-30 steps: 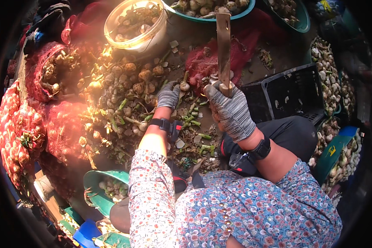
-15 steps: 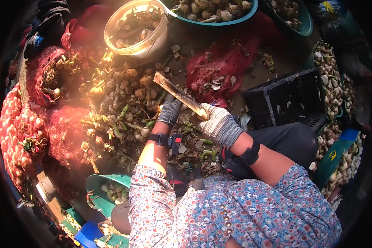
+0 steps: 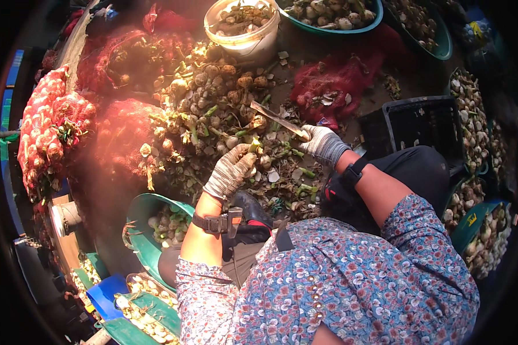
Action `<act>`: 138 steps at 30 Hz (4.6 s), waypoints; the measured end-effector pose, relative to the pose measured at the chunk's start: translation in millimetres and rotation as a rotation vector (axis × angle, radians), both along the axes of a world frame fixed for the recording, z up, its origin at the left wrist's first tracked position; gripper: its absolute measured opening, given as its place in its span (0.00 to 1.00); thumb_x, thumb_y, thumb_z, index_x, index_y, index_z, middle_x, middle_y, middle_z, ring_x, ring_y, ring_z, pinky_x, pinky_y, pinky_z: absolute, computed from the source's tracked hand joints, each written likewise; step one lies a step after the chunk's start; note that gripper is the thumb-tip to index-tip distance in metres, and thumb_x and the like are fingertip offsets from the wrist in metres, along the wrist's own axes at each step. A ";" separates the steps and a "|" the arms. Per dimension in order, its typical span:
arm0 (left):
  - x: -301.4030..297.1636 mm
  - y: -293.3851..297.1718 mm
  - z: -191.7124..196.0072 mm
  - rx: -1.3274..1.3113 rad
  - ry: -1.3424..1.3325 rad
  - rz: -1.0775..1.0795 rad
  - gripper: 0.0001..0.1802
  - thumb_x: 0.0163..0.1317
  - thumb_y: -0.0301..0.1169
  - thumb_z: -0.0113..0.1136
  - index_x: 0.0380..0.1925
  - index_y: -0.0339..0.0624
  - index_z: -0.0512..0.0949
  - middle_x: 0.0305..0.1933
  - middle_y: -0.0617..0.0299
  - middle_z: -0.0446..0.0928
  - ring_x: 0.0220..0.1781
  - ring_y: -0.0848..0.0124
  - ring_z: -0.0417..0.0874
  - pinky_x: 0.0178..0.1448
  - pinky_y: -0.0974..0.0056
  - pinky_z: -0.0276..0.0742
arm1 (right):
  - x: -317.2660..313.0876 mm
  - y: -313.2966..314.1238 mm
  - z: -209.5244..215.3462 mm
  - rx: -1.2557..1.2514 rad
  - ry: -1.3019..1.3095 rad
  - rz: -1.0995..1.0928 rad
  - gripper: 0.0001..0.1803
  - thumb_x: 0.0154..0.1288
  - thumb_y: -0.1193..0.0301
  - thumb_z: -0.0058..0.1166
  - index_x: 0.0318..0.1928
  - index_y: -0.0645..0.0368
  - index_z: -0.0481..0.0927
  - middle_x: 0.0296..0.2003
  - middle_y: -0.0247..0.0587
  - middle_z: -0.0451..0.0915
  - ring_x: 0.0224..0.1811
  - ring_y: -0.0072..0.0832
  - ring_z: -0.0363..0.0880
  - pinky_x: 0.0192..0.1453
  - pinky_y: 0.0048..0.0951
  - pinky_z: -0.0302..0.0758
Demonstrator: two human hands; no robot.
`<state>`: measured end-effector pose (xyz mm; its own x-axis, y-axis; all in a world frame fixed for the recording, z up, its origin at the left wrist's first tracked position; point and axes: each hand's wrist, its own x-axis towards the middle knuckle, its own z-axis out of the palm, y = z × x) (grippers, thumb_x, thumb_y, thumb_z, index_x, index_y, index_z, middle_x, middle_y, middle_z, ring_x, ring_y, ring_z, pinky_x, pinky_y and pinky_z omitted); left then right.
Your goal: The person sits on the floor surrounded by large piles of garlic and uses a knife to peel the bulbs. They trim the ends and remove the outer layers, placing the cleaned garlic into a green basin while discarding the peels onto the floor.
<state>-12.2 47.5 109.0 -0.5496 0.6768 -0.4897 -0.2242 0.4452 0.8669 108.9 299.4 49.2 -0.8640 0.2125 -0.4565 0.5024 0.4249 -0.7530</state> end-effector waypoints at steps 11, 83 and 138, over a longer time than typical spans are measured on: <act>49.1 9.9 24.4 0.514 0.007 0.141 0.38 0.61 0.36 0.69 0.68 0.40 0.64 0.64 0.56 0.72 0.62 0.66 0.77 0.67 0.61 0.71 | -3.9 -48.3 68.7 -1.103 0.046 -0.513 0.12 0.67 0.64 0.62 0.45 0.53 0.77 0.27 0.31 0.79 0.14 0.16 0.64 0.17 0.24 0.62; -57.5 -17.9 -122.5 -0.221 1.048 -0.639 0.17 0.70 0.36 0.52 0.57 0.47 0.72 0.54 0.61 0.77 0.54 0.66 0.78 0.53 0.65 0.77 | -23.8 -31.8 59.6 0.287 0.083 0.429 0.13 0.57 0.65 0.59 0.44 0.50 0.81 0.33 0.46 0.84 0.40 0.47 0.84 0.43 0.44 0.79; 84.4 -4.1 -0.8 0.351 0.199 0.381 0.44 0.58 0.43 0.72 0.68 0.37 0.61 0.63 0.50 0.73 0.64 0.59 0.75 0.72 0.55 0.66 | 18.4 -68.0 46.0 -0.892 0.321 -0.059 0.24 0.58 0.68 0.71 0.53 0.61 0.79 0.45 0.33 0.84 0.48 0.20 0.79 0.55 0.28 0.77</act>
